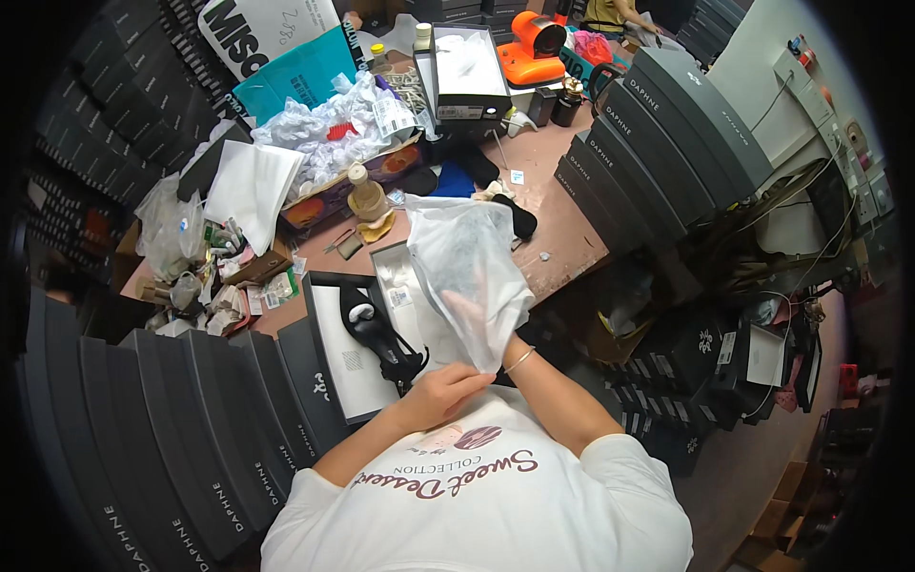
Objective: Cleaning, inspecting, and packaging women's shoes into boxes with tissue paper.
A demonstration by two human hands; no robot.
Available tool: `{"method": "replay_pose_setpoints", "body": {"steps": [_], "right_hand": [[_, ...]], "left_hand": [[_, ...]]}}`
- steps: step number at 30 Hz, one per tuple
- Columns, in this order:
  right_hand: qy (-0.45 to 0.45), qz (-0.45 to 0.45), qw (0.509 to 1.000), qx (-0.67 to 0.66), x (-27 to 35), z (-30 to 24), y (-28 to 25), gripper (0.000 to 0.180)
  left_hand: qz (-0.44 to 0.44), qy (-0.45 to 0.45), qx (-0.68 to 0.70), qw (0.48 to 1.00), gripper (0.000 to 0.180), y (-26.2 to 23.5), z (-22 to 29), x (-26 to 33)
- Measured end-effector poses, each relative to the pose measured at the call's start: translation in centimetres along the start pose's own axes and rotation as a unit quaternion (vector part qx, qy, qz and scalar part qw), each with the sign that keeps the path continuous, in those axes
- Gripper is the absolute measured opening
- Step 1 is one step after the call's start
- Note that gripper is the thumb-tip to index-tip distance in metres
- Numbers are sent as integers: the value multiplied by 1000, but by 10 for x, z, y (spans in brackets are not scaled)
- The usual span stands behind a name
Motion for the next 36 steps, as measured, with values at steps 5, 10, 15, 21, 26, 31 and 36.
{"method": "replay_pose_setpoints", "body": {"steps": [5,10,15,21,26,31,36], "right_hand": [[-318,-45,863,390,5,-27,27,54],[-292,-250,827,410,5,-26,65,45],[30,-60,997,-30,-34,-39,-15,65],[274,44,900,-336,-19,45,-73,49],[349,135,892,-255,38,108,-101,44],[176,158,964,-125,-3,67,-175,49],[172,61,957,-224,-12,45,-160,65]], "left_hand": [[435,-464,451,625,55,-30,-111,45],[452,-440,546,551,43,-57,-143,4],[523,-314,230,758,47,-125,-145,-6],[11,-261,20,965,98,19,-119,-45],[-234,-323,-189,897,93,22,-219,-21],[-218,-171,-214,937,43,24,-296,17],[64,-416,98,902,19,-91,-267,-39]]}}
Point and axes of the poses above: each hand's wrist, its own x-axis away from the middle knuckle, its own y-axis out of the palm, z = x × y, the point moved 8 cm from there along -x, towards the middle knuckle, and after that the axes turned 11 degrees about z, right-handed, at the moved point
